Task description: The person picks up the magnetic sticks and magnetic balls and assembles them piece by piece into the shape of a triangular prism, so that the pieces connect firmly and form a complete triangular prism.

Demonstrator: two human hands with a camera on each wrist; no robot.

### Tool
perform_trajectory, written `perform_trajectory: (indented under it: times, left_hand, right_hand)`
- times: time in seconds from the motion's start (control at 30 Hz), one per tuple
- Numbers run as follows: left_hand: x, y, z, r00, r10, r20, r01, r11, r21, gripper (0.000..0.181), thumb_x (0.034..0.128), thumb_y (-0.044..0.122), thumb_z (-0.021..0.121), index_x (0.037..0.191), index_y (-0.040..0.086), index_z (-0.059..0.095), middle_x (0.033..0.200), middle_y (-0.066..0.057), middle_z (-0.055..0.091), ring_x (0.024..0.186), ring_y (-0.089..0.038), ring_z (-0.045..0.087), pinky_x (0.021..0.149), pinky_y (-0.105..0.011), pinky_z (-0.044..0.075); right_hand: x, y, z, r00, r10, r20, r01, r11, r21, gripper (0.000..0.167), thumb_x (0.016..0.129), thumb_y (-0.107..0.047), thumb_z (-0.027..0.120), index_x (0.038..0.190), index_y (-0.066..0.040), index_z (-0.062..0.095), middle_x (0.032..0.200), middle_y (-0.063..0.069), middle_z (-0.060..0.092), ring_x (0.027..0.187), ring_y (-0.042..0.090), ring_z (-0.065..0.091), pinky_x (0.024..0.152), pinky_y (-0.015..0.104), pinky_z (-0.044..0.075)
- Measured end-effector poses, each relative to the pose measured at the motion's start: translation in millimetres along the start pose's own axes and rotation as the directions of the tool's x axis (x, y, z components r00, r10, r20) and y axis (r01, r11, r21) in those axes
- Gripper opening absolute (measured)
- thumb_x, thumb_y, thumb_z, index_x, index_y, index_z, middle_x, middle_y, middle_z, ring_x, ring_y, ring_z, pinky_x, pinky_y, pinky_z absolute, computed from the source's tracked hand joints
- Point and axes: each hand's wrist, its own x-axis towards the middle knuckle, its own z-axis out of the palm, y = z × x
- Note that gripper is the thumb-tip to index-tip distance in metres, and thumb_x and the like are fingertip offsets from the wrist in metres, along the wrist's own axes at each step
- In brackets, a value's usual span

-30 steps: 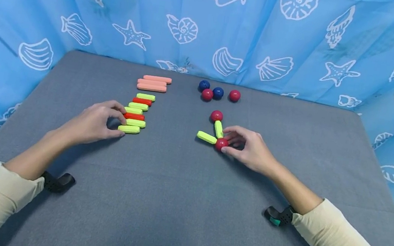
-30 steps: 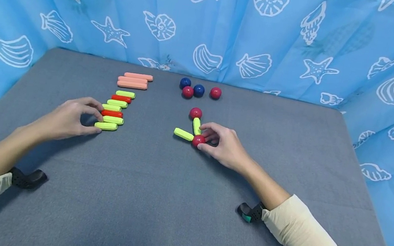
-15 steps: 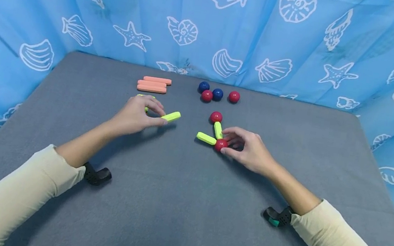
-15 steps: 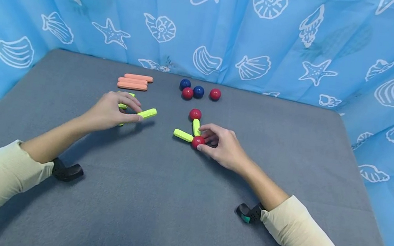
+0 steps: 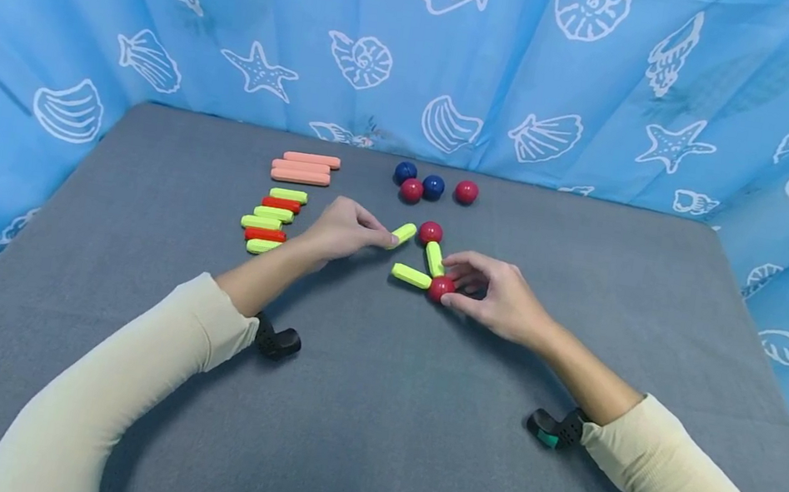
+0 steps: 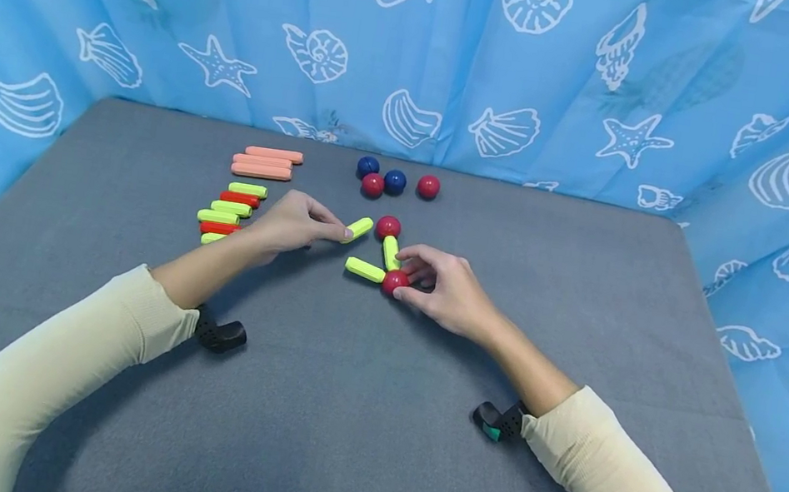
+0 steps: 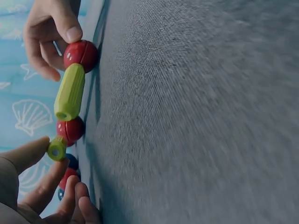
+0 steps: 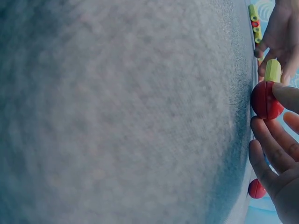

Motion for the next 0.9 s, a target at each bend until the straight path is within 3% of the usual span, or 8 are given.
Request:
perform_trajectory:
  times: [0.27,0.47,0.9]
  left_hand:
    - [6.9,4.2,11.2,1.0,0.012,-0.008,-0.012,1.0,0.004,0.028,0.0841,0.034,0.08,0.099,0.01,0.079,0.117,-0.006,0.06,0.107,-0.023,0.051,0.09,-0.041,0.044]
    - [8.5,7.0,11.5,1.0,0.003,0.002,-0.003,1.0,0.031,0.029,0.0843,0.035,0.08,0.098,0.01,0.078,0.117,-0.006,0.058,0.105,-0.023,0.05,0.085,-0.039,0.043]
    - [7.9,9.6,14.2,1.0,0.018,-0.005,-0.018,0.998,0.063,0.027,0.0842,0.035,0.08,0.096,0.011,0.078,0.119,-0.006,0.057,0.106,-0.023,0.051,0.088,-0.041,0.044]
  right_hand:
    - [0.8,-0.1,-0.2,1.0,0.002,0.006,-0.002,1.0,-0.007,0.046,0.084,-0.006,0.078,0.126,-0.001,0.061,0.113,0.01,0.068,0.099,0.021,0.066,0.088,0.041,0.054]
    - [1.0,0.1,0.0,1.0,-0.004,0.006,0.004,1.0,-0.011,0.046,0.084,-0.007,0.078,0.126,-0.001,0.061,0.113,0.01,0.068,0.099,0.021,0.066,0.087,0.041,0.054]
    - [0.7,1.4,0.5,1.0,0.004,0.006,-0.004,1.0,-0.01,0.047,0.085,-0.008,0.078,0.127,-0.001,0.06,0.113,0.009,0.067,0.1,0.021,0.065,0.088,0.042,0.054]
